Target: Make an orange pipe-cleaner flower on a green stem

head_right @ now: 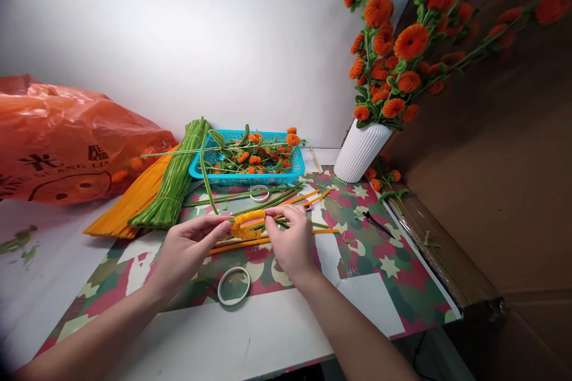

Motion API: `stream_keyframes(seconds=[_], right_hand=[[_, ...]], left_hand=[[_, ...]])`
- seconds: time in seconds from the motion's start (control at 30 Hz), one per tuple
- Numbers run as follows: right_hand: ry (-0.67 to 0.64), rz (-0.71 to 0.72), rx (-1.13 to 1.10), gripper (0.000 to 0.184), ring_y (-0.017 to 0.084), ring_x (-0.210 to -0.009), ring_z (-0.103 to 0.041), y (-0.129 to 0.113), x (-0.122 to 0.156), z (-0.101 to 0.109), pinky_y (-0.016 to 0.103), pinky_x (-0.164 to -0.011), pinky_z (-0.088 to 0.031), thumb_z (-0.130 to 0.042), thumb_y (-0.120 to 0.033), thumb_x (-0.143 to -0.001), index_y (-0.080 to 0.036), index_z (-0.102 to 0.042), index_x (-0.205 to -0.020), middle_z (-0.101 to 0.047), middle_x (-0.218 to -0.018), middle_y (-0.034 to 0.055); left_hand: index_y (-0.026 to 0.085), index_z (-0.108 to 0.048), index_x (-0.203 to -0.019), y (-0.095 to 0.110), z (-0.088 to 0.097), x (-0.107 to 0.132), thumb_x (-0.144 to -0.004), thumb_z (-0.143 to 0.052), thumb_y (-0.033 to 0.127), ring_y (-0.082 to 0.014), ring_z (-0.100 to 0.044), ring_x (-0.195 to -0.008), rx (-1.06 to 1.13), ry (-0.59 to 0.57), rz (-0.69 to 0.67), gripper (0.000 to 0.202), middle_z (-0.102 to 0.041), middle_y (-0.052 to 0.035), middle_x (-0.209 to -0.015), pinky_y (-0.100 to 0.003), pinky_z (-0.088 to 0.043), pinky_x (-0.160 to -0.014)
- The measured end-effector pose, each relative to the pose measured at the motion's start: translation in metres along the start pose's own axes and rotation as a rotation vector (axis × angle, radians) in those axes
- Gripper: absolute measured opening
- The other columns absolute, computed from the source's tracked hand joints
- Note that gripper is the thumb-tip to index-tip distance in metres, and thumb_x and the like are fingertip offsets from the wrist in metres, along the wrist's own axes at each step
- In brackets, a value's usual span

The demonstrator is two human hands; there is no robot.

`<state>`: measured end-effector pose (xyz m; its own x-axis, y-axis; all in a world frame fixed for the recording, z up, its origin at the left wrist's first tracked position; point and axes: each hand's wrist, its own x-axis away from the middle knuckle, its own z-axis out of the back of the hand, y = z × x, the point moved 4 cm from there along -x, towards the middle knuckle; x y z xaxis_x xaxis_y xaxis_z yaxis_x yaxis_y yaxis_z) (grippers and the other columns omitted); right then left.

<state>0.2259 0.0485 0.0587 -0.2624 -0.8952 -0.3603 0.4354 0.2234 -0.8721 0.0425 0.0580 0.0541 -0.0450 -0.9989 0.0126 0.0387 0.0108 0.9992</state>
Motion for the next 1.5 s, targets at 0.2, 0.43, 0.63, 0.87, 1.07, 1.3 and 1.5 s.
stream_keyframes(seconds=[0.2, 0.43, 0.63, 0.87, 1.07, 1.3, 1.5], right_hand=[[-0.108, 0.085, -0.005, 0.011, 0.02, -0.093, -0.06, -0.002, -0.001, -0.002, 0.033, -0.083, -0.048, -0.063, -0.023, -0.078, -0.02, -0.07, -0.086, -0.069, -0.09, 0.0051], [-0.376, 0.113, -0.011, 0.026, 0.015, -0.066, -0.061, -0.006, -0.005, -0.003, 0.025, -0.063, -0.045, -0.05, -0.027, -0.089, -0.018, -0.068, -0.072, -0.067, -0.069, 0.002], [-0.463, 0.006, -0.076, 0.024, 0.016, -0.068, -0.062, -0.003, -0.012, 0.005, 0.025, -0.063, -0.047, -0.054, -0.028, -0.084, -0.017, -0.069, -0.068, -0.068, -0.067, 0.0015], [-0.954, -0.279, -0.248, 0.023, 0.008, -0.046, -0.047, -0.001, 0.006, -0.001, 0.018, -0.042, -0.036, -0.059, -0.034, -0.081, -0.016, -0.07, -0.071, -0.059, -0.056, -0.0015], [-0.629, -0.277, -0.333, 0.022, 0.009, -0.044, -0.047, -0.004, 0.006, -0.012, 0.02, -0.04, -0.034, -0.061, -0.032, -0.076, -0.017, -0.065, -0.061, -0.055, -0.05, -0.0021], [-0.424, 0.014, -0.067, 0.028, 0.011, -0.048, -0.047, -0.008, 0.015, -0.02, 0.023, -0.048, -0.035, -0.056, -0.023, -0.08, -0.018, -0.061, -0.053, -0.057, -0.051, -0.0006], [-0.61, -0.075, -0.171, 0.026, 0.008, -0.047, -0.037, -0.004, 0.024, -0.033, 0.022, -0.045, -0.027, -0.058, -0.03, -0.081, -0.017, -0.058, -0.058, -0.046, -0.052, -0.0036]], left_hand=[[0.016, -0.071, -0.078, -0.001, 0.009, -0.008, -0.069, -0.075, 0.045, -0.0198, -0.067, -0.073, 0.024, 0.033, -0.007, 0.031, -0.07, -0.0049, -0.079, -0.029, -0.058, -0.068], [0.014, -0.067, -0.077, 0.002, 0.024, -0.017, -0.069, -0.074, 0.048, -0.0198, -0.066, -0.074, 0.038, 0.096, -0.011, 0.036, -0.068, -0.0055, -0.076, -0.027, -0.057, -0.066], [0.015, -0.065, -0.079, 0.004, 0.041, -0.026, -0.067, -0.075, 0.05, -0.0213, -0.068, -0.077, 0.122, 0.217, -0.014, 0.038, -0.069, -0.0053, -0.079, -0.032, -0.059, -0.069], [0.015, -0.063, -0.077, 0.002, 0.045, -0.032, -0.063, -0.078, 0.048, -0.0182, -0.067, -0.075, 0.235, 0.222, 0.003, 0.039, -0.068, -0.0043, -0.081, -0.028, -0.059, -0.065], [0.016, -0.064, -0.105, -0.008, 0.018, -0.021, -0.068, -0.071, 0.057, -0.0285, -0.061, -0.112, 0.461, -0.026, 0.053, 0.056, -0.058, -0.0151, -0.131, -0.038, -0.054, -0.091], [0.02, -0.059, -0.124, -0.009, -0.005, -0.005, -0.07, -0.075, 0.047, -0.0293, -0.065, -0.104, 0.362, -0.175, 0.208, 0.063, -0.064, -0.0129, -0.122, -0.041, -0.055, -0.087], [0.017, -0.066, -0.111, -0.01, -0.007, -0.003, -0.071, -0.074, 0.044, -0.0254, -0.069, -0.092, 0.279, -0.209, 0.226, 0.049, -0.072, -0.011, -0.102, -0.036, -0.056, -0.08]])
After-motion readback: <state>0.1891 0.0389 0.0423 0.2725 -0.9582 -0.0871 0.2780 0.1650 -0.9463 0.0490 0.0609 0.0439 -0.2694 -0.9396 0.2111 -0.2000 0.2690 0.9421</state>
